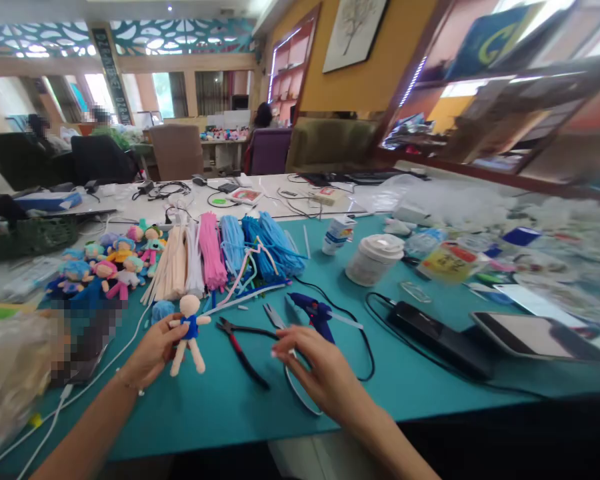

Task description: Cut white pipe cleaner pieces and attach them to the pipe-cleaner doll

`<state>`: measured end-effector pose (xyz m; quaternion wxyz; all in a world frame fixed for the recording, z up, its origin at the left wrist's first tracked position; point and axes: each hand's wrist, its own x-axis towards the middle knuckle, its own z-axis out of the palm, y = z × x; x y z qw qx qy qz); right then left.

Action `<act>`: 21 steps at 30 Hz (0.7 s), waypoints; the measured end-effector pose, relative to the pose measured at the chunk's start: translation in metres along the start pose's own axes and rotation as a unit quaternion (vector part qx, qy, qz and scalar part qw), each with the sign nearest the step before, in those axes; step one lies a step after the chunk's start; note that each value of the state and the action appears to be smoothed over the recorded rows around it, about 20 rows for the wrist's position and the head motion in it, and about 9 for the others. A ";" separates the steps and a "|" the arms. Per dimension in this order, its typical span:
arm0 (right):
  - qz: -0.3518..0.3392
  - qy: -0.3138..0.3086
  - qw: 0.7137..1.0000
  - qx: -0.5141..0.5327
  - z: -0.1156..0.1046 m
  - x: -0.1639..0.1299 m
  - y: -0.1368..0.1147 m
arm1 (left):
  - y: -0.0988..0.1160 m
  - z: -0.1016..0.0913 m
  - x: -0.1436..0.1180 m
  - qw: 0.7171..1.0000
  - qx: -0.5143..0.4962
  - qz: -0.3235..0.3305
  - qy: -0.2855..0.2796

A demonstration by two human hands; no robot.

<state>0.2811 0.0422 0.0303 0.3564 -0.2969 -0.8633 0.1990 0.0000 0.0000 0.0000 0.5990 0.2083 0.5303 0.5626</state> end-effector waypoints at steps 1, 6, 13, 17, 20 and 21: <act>0.014 -0.017 1.000 -0.017 0.003 -0.016 0.003 | 0.000 0.002 0.003 1.000 -0.004 0.000 -0.008; 0.101 -0.043 0.991 -0.081 0.020 -0.073 0.018 | 0.001 0.018 0.020 0.997 -0.045 0.014 -0.065; 0.143 -0.017 0.986 -0.079 0.026 -0.077 0.032 | -0.014 0.026 0.034 0.996 -0.063 0.051 -0.049; 0.119 0.011 0.988 -0.101 0.021 -0.059 0.026 | -0.020 0.021 0.036 0.995 -0.058 0.070 -0.037; 0.084 0.052 0.993 -0.065 0.024 -0.029 0.008 | -0.020 0.020 0.034 0.995 -0.051 0.076 -0.036; 0.069 0.058 0.995 -0.037 0.027 -0.016 0.001 | -0.019 0.021 0.034 0.995 -0.051 0.079 -0.036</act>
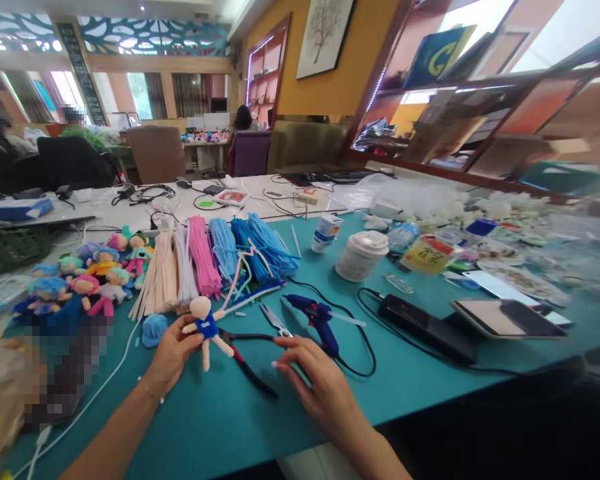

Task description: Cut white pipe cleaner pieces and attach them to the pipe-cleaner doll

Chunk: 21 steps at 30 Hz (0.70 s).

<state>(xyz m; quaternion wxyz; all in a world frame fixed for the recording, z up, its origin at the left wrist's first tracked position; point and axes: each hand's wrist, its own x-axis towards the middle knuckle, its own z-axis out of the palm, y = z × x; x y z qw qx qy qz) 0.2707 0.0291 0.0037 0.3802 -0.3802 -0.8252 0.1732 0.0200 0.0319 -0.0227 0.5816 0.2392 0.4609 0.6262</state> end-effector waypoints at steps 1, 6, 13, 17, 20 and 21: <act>-0.006 -0.003 0.999 0.034 0.006 0.012 -0.008 | 0.000 0.001 -0.001 1.000 0.000 0.003 0.000; 0.009 -0.005 0.989 0.147 0.046 0.060 -0.027 | 0.000 0.003 -0.003 1.000 0.004 0.001 -0.002; 0.029 -0.008 0.981 0.193 0.071 0.063 -0.017 | -0.003 0.006 -0.007 1.000 -0.005 -0.016 -0.007; 0.032 -0.007 0.981 0.190 0.071 0.058 -0.015 | -0.006 0.008 -0.010 1.000 0.005 -0.025 -0.011; 0.027 -0.012 0.982 0.188 0.071 0.057 -0.014 | -0.007 0.009 -0.011 0.999 0.011 -0.033 -0.012; 0.025 -0.014 0.982 0.185 0.070 0.057 -0.014 | -0.007 0.009 -0.011 0.999 0.014 -0.035 -0.011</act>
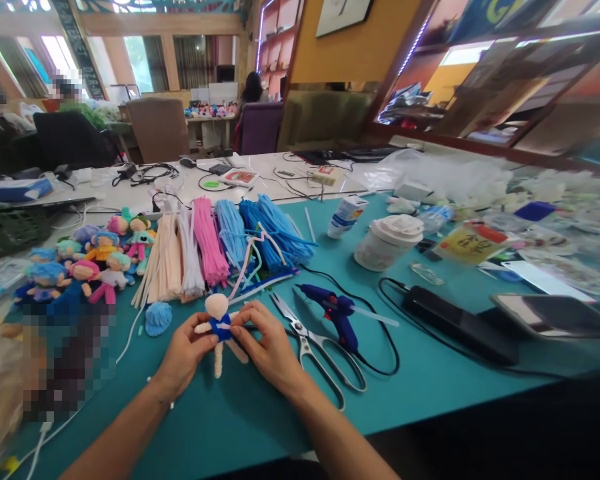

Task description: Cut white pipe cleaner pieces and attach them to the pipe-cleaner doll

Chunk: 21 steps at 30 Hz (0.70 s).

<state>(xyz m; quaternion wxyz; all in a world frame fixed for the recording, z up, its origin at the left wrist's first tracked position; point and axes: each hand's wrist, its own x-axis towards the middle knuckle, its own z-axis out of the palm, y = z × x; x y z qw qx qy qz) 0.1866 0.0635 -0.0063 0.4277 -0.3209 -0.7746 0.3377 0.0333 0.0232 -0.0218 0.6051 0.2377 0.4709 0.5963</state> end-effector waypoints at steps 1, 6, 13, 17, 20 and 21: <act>-0.003 -0.002 1.000 -0.006 0.000 0.000 0.001 | 0.000 0.000 0.000 1.000 0.002 -0.001 0.001; -0.034 -0.003 0.998 -0.059 0.000 -0.002 0.002 | -0.001 0.000 -0.001 1.000 0.016 -0.004 0.001; -0.049 -0.007 0.994 -0.099 0.000 -0.002 0.002 | 0.000 -0.001 -0.002 0.999 0.033 -0.004 0.002; -0.048 -0.008 0.994 -0.102 0.001 -0.002 0.000 | 0.000 0.000 -0.003 0.999 0.035 -0.003 0.000; -0.045 -0.007 0.994 -0.101 0.001 -0.001 0.000 | -0.001 -0.001 -0.003 0.999 0.036 0.002 -0.005; -0.045 -0.006 0.994 -0.101 0.002 -0.001 0.000 | -0.001 -0.001 -0.003 0.999 0.036 0.004 -0.003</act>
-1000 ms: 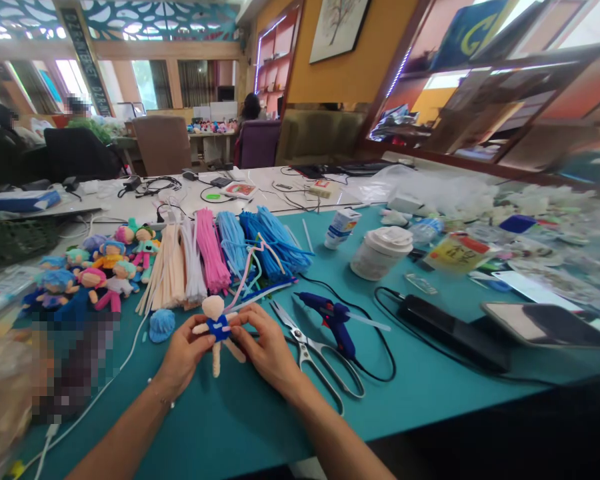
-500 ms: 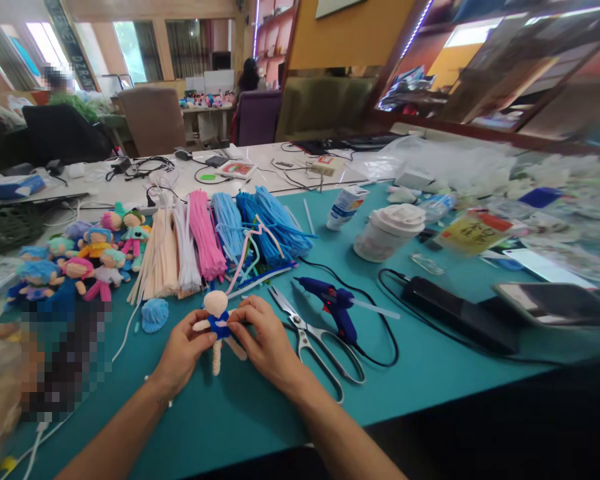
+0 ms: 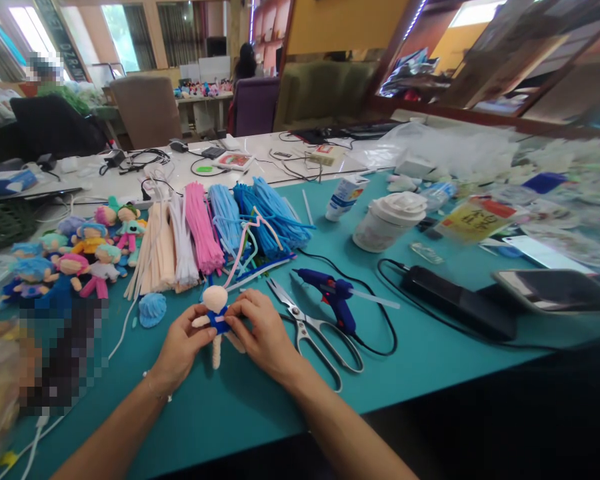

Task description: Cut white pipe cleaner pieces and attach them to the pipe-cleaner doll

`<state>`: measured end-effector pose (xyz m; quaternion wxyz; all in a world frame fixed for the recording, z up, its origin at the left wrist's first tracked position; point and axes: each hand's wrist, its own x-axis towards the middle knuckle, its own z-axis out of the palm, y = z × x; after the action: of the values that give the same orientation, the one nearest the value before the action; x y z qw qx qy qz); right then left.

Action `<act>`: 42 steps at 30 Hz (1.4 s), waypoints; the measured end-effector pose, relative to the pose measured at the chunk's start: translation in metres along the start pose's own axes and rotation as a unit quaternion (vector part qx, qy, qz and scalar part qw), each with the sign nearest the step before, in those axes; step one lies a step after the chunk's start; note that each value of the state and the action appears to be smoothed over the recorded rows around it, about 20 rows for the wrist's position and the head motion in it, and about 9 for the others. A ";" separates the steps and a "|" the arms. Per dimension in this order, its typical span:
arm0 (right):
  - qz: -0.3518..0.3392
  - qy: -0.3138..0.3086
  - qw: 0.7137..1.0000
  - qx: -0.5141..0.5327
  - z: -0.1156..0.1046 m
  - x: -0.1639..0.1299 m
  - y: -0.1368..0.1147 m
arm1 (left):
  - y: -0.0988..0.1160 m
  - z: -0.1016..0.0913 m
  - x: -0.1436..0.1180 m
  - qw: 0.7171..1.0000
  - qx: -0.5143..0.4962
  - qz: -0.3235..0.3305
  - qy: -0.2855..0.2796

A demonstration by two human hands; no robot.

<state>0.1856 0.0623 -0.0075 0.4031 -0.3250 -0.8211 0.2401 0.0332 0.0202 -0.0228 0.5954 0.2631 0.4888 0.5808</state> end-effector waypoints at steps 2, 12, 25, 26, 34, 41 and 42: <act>0.001 0.003 1.000 0.000 0.001 0.000 0.001 | -0.001 -0.001 0.000 1.000 0.000 0.001 0.002; 0.006 0.021 1.000 -0.007 0.008 -0.002 0.002 | -0.007 -0.003 0.002 0.999 0.026 0.024 0.015; 0.048 0.044 0.997 0.036 0.009 -0.001 0.000 | -0.009 -0.006 0.005 0.997 0.023 0.038 0.059; 0.043 0.042 0.998 0.029 0.009 -0.001 0.000 | -0.009 -0.006 0.005 0.997 0.025 0.038 0.058; 0.005 0.033 0.999 0.000 0.012 -0.002 0.002 | -0.011 -0.006 0.004 0.998 0.032 0.043 0.045; -0.017 0.028 0.999 -0.014 0.012 -0.002 0.005 | -0.008 -0.003 0.002 0.998 0.031 0.026 0.045; -0.017 0.026 0.999 -0.011 0.012 -0.002 0.005 | -0.007 -0.003 0.002 0.998 0.030 0.024 0.045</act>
<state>0.1787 0.0624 -0.0183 0.4246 -0.3212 -0.8186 0.2153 0.0337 0.0197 -0.0309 0.5503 0.2659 0.5257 0.5917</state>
